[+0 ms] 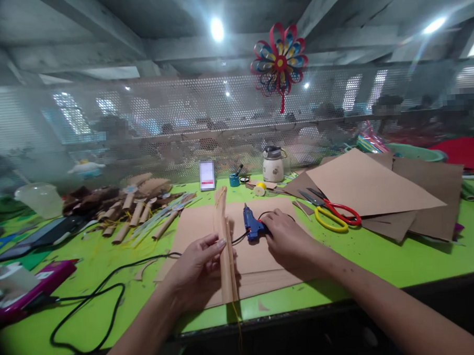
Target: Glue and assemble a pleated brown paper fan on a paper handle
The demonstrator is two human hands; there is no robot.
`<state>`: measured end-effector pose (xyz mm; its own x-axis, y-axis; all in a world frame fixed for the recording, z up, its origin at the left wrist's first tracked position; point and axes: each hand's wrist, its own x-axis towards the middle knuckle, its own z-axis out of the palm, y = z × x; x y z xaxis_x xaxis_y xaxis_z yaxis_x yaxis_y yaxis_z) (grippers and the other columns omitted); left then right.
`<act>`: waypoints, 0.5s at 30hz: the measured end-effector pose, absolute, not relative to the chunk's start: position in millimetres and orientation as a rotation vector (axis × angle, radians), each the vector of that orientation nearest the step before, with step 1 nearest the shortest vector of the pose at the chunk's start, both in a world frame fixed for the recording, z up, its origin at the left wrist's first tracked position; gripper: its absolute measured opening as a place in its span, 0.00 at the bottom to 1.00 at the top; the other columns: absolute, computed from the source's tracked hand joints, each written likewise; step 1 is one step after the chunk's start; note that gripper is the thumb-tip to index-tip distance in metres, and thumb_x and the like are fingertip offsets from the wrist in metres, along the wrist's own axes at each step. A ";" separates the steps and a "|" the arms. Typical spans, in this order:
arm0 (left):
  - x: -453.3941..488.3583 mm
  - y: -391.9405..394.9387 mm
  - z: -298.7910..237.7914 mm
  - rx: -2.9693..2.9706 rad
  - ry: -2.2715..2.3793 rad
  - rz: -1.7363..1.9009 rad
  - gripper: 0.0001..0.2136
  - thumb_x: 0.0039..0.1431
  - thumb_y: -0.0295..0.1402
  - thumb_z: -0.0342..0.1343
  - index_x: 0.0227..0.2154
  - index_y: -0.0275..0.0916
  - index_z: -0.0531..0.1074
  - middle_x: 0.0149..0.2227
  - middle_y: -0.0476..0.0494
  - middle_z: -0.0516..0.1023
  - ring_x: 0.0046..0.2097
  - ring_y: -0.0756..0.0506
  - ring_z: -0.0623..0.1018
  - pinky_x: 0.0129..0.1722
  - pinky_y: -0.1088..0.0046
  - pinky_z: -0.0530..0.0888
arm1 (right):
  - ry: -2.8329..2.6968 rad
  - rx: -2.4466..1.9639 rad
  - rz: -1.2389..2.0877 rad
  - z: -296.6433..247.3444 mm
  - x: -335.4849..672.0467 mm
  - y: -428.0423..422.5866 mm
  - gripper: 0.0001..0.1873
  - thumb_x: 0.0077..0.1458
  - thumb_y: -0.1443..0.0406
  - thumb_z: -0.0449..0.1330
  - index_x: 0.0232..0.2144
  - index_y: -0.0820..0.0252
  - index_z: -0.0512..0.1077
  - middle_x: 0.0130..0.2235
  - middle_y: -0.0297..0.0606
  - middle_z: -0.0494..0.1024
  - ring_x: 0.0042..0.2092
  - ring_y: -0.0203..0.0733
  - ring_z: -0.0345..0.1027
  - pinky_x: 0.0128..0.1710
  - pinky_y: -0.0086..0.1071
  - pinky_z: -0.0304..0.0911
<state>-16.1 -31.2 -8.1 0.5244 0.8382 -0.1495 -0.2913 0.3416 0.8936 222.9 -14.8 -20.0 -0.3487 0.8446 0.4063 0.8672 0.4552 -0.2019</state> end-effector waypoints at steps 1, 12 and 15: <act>-15.9 -30.9 -8.8 0.947 0.692 0.823 0.12 0.51 0.35 0.63 0.36 0.36 0.70 0.28 0.43 0.76 0.25 0.51 0.74 0.24 0.77 0.69 | -2.264 -1.460 -0.061 -24.3 222.2 -12.2 0.14 0.53 0.72 0.54 0.43 0.62 0.70 0.43 0.45 0.73 0.45 0.47 0.61 0.46 0.37 0.53; -13.1 -33.0 -8.5 0.944 0.847 0.882 0.15 0.50 0.39 0.63 0.38 0.38 0.71 0.31 0.45 0.74 0.29 0.51 0.73 0.25 0.80 0.63 | -2.279 -1.478 -0.175 -32.0 220.1 5.2 0.21 0.47 0.72 0.56 0.47 0.60 0.67 0.45 0.46 0.69 0.45 0.50 0.58 0.43 0.37 0.53; -11.9 -33.4 -7.9 0.946 0.864 0.881 0.15 0.50 0.38 0.62 0.40 0.40 0.71 0.34 0.45 0.75 0.30 0.52 0.73 0.25 0.81 0.61 | -2.366 -1.377 -0.131 -33.0 215.6 14.0 0.22 0.47 0.73 0.56 0.47 0.60 0.67 0.45 0.45 0.70 0.46 0.49 0.58 0.44 0.38 0.54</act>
